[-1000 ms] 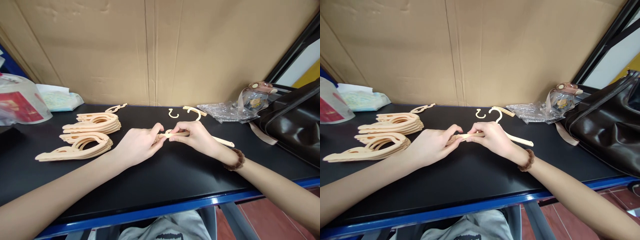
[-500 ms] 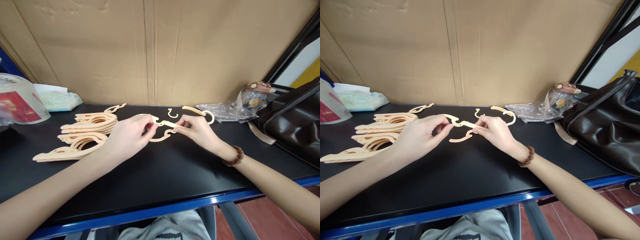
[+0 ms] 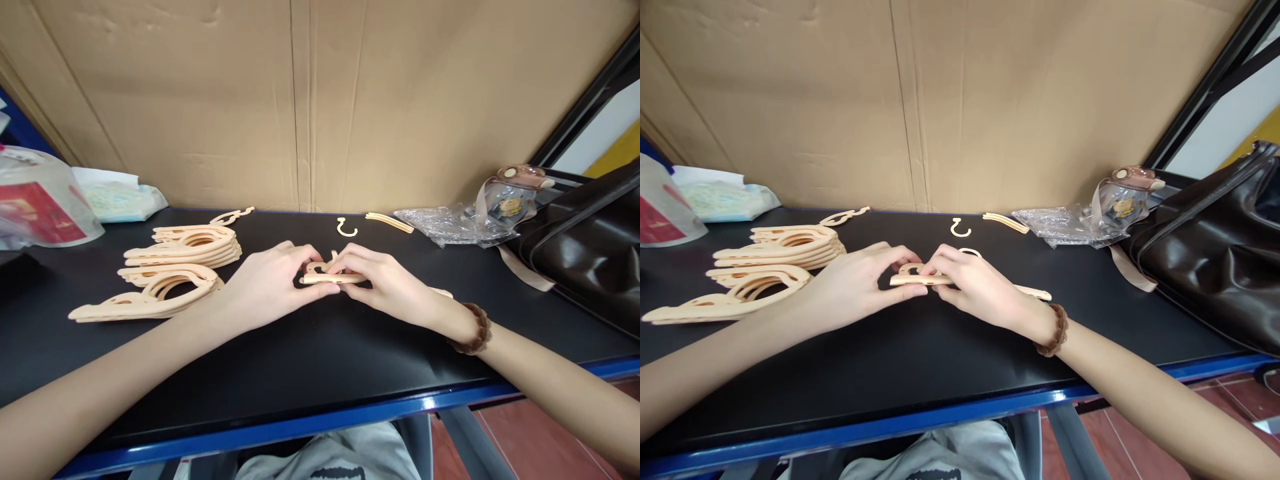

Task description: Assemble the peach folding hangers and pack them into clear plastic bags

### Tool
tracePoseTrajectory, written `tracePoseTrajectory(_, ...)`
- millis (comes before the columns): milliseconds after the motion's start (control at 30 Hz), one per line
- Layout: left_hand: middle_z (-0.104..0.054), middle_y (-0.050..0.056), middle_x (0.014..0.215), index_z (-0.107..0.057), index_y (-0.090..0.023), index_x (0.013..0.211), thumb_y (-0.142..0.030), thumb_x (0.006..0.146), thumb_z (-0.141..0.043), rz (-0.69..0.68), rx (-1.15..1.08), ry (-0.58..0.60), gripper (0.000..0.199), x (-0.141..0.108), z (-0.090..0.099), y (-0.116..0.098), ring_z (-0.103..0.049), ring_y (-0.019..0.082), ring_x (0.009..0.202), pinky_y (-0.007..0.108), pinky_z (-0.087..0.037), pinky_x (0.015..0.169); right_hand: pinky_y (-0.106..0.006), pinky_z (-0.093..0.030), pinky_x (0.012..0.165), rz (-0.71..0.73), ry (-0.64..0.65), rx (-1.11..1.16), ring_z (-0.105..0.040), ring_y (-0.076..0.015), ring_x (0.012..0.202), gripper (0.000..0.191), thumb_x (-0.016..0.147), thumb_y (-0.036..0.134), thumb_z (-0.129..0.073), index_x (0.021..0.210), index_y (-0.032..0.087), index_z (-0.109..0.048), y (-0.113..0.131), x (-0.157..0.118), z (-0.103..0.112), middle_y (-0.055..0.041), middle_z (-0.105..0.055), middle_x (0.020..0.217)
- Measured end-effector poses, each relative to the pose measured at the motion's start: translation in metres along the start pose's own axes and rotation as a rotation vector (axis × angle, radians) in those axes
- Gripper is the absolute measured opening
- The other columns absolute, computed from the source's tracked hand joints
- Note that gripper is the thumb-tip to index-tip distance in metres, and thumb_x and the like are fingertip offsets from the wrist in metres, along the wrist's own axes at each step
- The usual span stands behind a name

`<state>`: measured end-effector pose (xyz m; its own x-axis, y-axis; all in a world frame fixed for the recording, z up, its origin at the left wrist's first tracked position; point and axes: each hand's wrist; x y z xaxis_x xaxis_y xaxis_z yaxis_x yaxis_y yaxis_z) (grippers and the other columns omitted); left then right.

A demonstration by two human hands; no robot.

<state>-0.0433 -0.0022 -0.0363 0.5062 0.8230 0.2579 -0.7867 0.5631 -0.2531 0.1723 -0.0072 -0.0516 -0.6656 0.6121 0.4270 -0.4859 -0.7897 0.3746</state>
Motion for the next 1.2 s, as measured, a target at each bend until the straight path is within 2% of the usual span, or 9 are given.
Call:
tracePoseTrajectory(133, -0.061, 0.0, 0.09, -0.061, -0.025, 0.1, -0.057, 0.086, -0.053, -0.055, -0.046, 0.032, 0.035, -0.002, -0.002, -0.004, -0.059, 0.02, 0.081, 0.03, -0.04, 0.067, -0.026, -0.046, 0.071, -0.04, -0.085, -0.067, -0.058, -0.0134, 0.078, 0.005, 0.088, 0.019, -0.062, 0.091, 0.019, -0.058, -0.001, 0.0, 0.002, -0.0018, -0.059, 0.094)
tracePoseTrajectory(267, -0.06, -0.001, 0.088, -0.06, -0.026, 0.099, -0.049, 0.09, -0.048, -0.063, -0.104, 0.006, 0.027, -0.001, 0.0, -0.002, -0.057, 0.018, 0.079, 0.03, -0.04, 0.068, -0.029, -0.047, 0.077, -0.083, -0.096, -0.223, -0.058, -0.0174, 0.09, 0.01, 0.086, 0.023, -0.066, 0.093, 0.021, -0.058, -0.008, 0.0, 0.008, -0.0021, -0.06, 0.097)
tracePoseTrajectory(367, -0.059, -0.002, 0.083, -0.059, -0.026, 0.095, -0.041, 0.088, -0.049, -0.078, -0.112, 0.011, 0.019, 0.001, 0.002, 0.004, -0.055, 0.019, 0.079, 0.03, -0.039, 0.067, -0.032, -0.048, 0.077, -0.179, -0.106, -0.333, -0.059, -0.0203, 0.096, 0.019, 0.083, 0.026, -0.069, 0.099, 0.021, -0.06, -0.016, 0.0, 0.014, -0.0036, -0.061, 0.104)
tracePoseTrajectory(500, -0.06, 0.0, 0.091, -0.059, -0.025, 0.095, -0.028, 0.083, -0.05, -0.152, -0.081, 0.066, 0.015, 0.005, 0.004, 0.013, -0.054, 0.021, 0.09, 0.032, -0.041, 0.074, -0.034, -0.048, 0.077, -0.28, -0.016, -0.362, -0.061, -0.022, 0.095, 0.018, 0.086, 0.031, -0.065, 0.1, 0.02, -0.064, -0.026, -0.001, 0.019, -0.0045, -0.065, 0.102)
tracePoseTrajectory(667, -0.061, 0.0, 0.092, -0.06, -0.024, 0.092, -0.021, 0.078, -0.049, -0.201, -0.033, 0.091, 0.018, 0.006, 0.003, 0.019, -0.053, 0.022, 0.092, 0.035, -0.041, 0.081, -0.034, -0.047, 0.08, -0.29, 0.057, -0.245, -0.063, -0.0204, 0.089, 0.015, 0.089, 0.026, -0.059, 0.095, 0.021, -0.071, -0.028, -0.001, 0.018, -0.0033, -0.071, 0.093)
tracePoseTrajectory(833, -0.063, 0.002, 0.095, -0.059, -0.022, 0.09, -0.012, 0.079, -0.042, -0.25, 0.065, 0.021, 0.023, 0.01, -0.001, 0.027, -0.052, 0.023, 0.094, 0.036, -0.041, 0.082, -0.031, -0.046, 0.074, -0.226, 0.047, -0.136, -0.063, -0.0184, 0.086, 0.011, 0.088, 0.022, -0.059, 0.094, 0.02, -0.068, -0.025, 0.0, 0.016, -0.0034, -0.07, 0.093)
tracePoseTrajectory(967, -0.06, 0.005, 0.105, -0.056, -0.021, 0.091, -0.009, 0.082, -0.038, -0.275, 0.104, -0.038, 0.023, 0.011, -0.004, 0.033, -0.053, 0.022, 0.097, 0.037, -0.043, 0.084, -0.033, -0.042, 0.08, -0.124, 0.07, -0.143, -0.062, -0.0175, 0.086, 0.006, 0.087, 0.021, -0.063, 0.092, 0.019, -0.064, -0.014, 0.001, 0.015, -0.0019, -0.068, 0.091)
tracePoseTrajectory(1067, -0.056, 0.006, 0.112, -0.053, -0.02, 0.1, -0.013, 0.085, -0.041, -0.232, 0.043, -0.122, 0.021, 0.01, -0.004, 0.033, -0.053, 0.023, 0.104, 0.039, -0.044, 0.089, -0.034, -0.04, 0.083, -0.088, 0.076, -0.134, -0.061, -0.0161, 0.083, 0.004, 0.087, 0.022, -0.065, 0.09, 0.02, -0.064, -0.005, 0.002, 0.013, 0.0, -0.068, 0.089)
tracePoseTrajectory(1200, -0.053, 0.007, 0.12, -0.05, -0.019, 0.114, -0.02, 0.087, -0.045, -0.126, -0.093, -0.221, 0.027, 0.01, -0.006, 0.029, -0.052, 0.023, 0.112, 0.041, -0.044, 0.095, -0.032, -0.043, 0.079, -0.13, 0.045, -0.071, -0.061, -0.0147, 0.079, 0.004, 0.085, 0.021, -0.067, 0.087, 0.021, -0.064, 0.002, 0.002, 0.01, 0.0, -0.067, 0.09)
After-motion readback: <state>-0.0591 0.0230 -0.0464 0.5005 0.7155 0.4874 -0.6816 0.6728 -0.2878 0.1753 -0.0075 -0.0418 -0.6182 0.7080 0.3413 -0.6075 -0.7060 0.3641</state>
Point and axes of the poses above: each hand's wrist, its own x-axis towards the middle knuckle, its own z-axis out of the back of the hand, y = z × x
